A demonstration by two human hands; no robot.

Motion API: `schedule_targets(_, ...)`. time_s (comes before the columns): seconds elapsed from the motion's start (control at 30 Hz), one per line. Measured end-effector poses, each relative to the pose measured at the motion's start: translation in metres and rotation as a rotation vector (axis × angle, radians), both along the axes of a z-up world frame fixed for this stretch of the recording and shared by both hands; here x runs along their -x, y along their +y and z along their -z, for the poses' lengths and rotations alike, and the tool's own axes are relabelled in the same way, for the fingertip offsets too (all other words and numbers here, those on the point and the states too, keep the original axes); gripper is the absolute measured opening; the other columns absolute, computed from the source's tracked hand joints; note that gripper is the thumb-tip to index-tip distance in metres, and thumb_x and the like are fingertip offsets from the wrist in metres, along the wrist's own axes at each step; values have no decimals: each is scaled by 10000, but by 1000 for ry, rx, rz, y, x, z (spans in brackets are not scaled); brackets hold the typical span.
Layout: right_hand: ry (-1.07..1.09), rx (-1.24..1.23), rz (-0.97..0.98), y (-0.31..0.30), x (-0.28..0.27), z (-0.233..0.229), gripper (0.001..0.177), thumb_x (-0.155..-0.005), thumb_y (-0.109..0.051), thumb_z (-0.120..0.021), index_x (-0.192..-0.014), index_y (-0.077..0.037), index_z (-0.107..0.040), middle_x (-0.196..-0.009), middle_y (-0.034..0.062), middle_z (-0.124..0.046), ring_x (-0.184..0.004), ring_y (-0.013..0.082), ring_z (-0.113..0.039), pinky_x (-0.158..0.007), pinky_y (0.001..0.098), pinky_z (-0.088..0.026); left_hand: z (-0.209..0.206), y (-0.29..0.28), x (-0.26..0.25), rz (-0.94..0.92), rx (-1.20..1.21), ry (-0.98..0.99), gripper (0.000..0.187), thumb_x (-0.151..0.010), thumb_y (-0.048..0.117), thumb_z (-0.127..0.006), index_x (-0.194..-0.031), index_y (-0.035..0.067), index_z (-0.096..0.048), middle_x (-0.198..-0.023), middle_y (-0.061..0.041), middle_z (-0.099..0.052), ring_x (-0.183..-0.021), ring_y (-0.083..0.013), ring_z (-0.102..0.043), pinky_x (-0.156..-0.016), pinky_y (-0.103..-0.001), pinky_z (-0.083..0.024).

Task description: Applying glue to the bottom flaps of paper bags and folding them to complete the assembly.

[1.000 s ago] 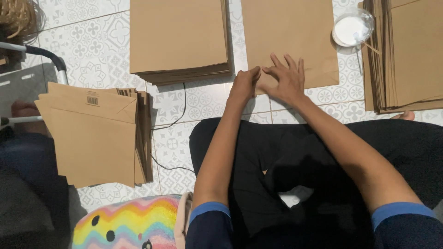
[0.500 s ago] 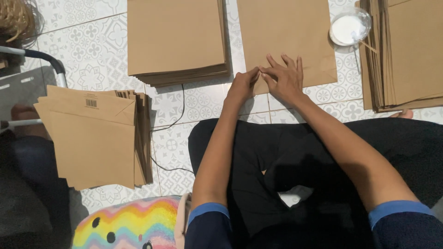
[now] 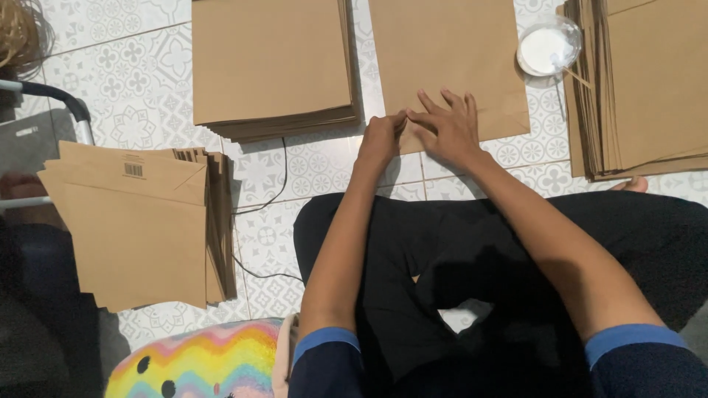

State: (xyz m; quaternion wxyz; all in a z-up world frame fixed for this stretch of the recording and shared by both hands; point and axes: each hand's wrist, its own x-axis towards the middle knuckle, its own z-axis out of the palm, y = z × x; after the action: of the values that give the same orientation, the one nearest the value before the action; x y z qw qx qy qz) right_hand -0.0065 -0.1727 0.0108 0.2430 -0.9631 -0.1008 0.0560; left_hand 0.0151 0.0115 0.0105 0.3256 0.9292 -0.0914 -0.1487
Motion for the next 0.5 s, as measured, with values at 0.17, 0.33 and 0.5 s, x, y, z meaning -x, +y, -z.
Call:
schedule_targets(0.17, -113, -2, 0, 0, -2, -4, 267, -1062, -381, -576, -1288, -423, -711, -1542, -85, -566, -1463, 303, -422, -1066, 565, -178, -40, -5, 13, 4, 22, -52, 333, -941, 11, -670, -1271, 48, -688, -998, -233, -766, -937, -408, -759, -791, -478, -638)
schedule_targets(0.33, -101, 62, -76, -4, -1, -11, 535, -893, -642, -632, -1369, -401, -665, -1610, -51, -506, -1487, 339, -389, -1034, 598, -176, -46, -9, 17, 71, 10, -44, 334, -919, -21, -658, -1252, 4, -632, -995, -269, -743, -943, -461, -733, -780, -534, -616)
schedule_targets(0.5, -216, 65, -15, -7, 4, -7, 242, -1085, -352, -564, -1249, -381, -740, -1444, -55, -661, -1351, 287, -557, -979, 546, -234, -8, -16, 20, 99, -124, -139, 396, -928, -26, -667, -1304, 83, -612, -1246, -259, -690, -1103, -443, -704, -832, -577, -618)
